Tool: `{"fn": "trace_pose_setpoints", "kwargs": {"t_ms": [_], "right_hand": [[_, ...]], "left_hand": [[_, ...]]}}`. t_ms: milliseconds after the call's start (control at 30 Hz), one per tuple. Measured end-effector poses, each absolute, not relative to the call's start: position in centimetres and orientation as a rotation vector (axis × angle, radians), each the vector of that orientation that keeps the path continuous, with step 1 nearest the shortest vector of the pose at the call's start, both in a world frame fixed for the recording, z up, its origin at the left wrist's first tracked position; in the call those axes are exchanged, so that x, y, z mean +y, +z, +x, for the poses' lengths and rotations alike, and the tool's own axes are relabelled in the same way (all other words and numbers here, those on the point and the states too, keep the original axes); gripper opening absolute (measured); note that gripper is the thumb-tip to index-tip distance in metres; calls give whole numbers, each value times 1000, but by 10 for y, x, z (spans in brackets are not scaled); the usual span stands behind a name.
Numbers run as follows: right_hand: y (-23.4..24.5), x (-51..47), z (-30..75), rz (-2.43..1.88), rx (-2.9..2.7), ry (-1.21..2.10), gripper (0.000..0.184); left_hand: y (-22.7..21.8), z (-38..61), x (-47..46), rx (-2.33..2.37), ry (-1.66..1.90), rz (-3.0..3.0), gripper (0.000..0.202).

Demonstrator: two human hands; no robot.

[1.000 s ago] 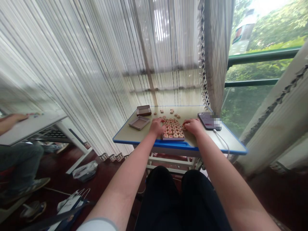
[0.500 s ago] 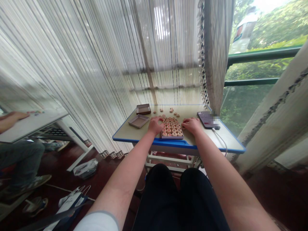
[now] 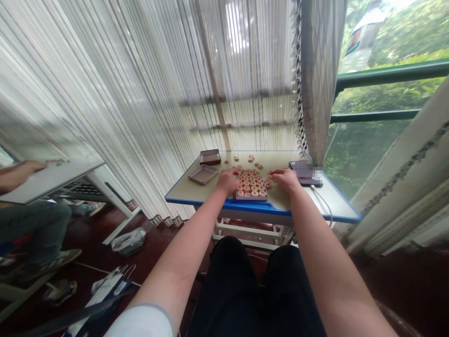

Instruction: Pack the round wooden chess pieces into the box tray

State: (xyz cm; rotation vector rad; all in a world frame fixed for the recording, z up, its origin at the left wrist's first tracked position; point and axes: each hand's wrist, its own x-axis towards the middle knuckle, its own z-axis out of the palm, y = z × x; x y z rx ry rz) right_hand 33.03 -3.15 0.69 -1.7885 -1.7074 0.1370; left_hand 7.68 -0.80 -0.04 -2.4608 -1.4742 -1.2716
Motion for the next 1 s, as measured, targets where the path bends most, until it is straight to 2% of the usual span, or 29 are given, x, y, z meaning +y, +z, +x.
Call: {"fn": "trace_pose_setpoints", "kwargs": {"t_ms": [200, 567, 733, 1000], "right_hand": [[6, -36, 322, -1803, -1986, 57, 27], [8, -38, 321, -1848, -1891, 62, 32], [5, -36, 324, -1797, -1926, 64, 29], [4, -35, 325, -1840, -1888, 20, 27]], "left_hand": [[0, 78, -9, -1465, -1235, -2460, 15], [1, 77, -9, -1489, -1300, -2488, 14], [0, 77, -7, -1499, -1326, -2517, 13], [7, 77, -22, -1291, -1288, -2635, 15]]}}
